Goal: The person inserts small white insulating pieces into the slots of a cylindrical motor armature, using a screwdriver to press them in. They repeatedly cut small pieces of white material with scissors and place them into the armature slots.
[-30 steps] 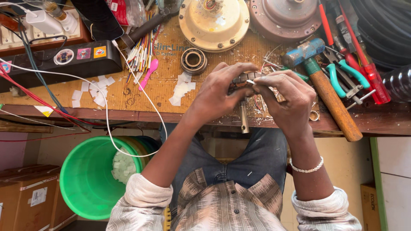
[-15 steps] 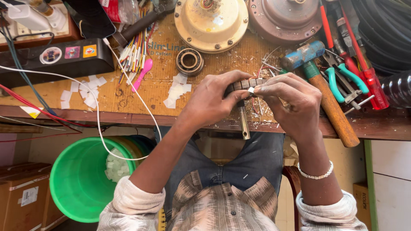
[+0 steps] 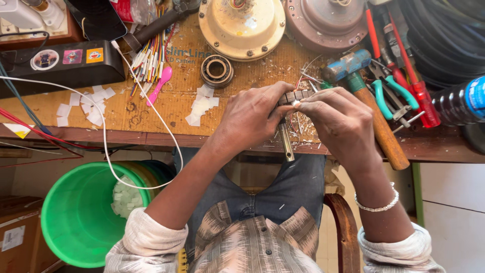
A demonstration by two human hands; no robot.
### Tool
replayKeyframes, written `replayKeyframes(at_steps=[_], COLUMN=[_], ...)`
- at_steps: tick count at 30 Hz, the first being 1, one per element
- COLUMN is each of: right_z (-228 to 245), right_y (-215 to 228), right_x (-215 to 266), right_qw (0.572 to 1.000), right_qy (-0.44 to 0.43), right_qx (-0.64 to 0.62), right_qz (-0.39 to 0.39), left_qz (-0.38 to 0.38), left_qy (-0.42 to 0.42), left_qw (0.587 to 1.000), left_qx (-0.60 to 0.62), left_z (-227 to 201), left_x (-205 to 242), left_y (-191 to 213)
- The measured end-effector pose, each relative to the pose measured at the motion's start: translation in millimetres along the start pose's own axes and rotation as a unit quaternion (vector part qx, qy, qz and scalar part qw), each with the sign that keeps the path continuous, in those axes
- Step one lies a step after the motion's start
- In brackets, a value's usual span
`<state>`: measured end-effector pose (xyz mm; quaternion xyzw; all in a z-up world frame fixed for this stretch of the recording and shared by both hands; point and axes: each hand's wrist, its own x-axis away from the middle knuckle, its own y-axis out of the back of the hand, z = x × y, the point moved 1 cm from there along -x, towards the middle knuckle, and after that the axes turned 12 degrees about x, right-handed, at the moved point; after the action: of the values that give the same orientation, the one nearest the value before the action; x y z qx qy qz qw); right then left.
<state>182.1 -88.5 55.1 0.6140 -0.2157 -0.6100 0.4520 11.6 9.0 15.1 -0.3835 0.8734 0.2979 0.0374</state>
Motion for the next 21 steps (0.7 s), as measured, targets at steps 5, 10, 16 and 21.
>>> replayKeyframes(at_steps=[5, 10, 16, 21], right_z=[6, 11, 18, 34], right_y=[-11, -20, -22, -24], right_x=[4, 8, 18, 36], right_qw=[0.999, 0.995, 0.995, 0.994], right_qy=[0.003, 0.0, 0.004, -0.058], right_qx=[0.017, 0.045, 0.071, 0.023], right_qz=[-0.049, -0.085, -0.067, -0.089], left_qz=[-0.003, 0.03, 0.085, 0.104], left_qy=[-0.013, -0.044, -0.102, -0.186], left_qw=[1.0, 0.999, 0.99, 0.976], left_qx=[-0.005, 0.005, 0.043, 0.044], left_z=[0, 9, 19, 24], left_x=[-1, -2, 3, 28], left_y=[1, 4, 14, 16])
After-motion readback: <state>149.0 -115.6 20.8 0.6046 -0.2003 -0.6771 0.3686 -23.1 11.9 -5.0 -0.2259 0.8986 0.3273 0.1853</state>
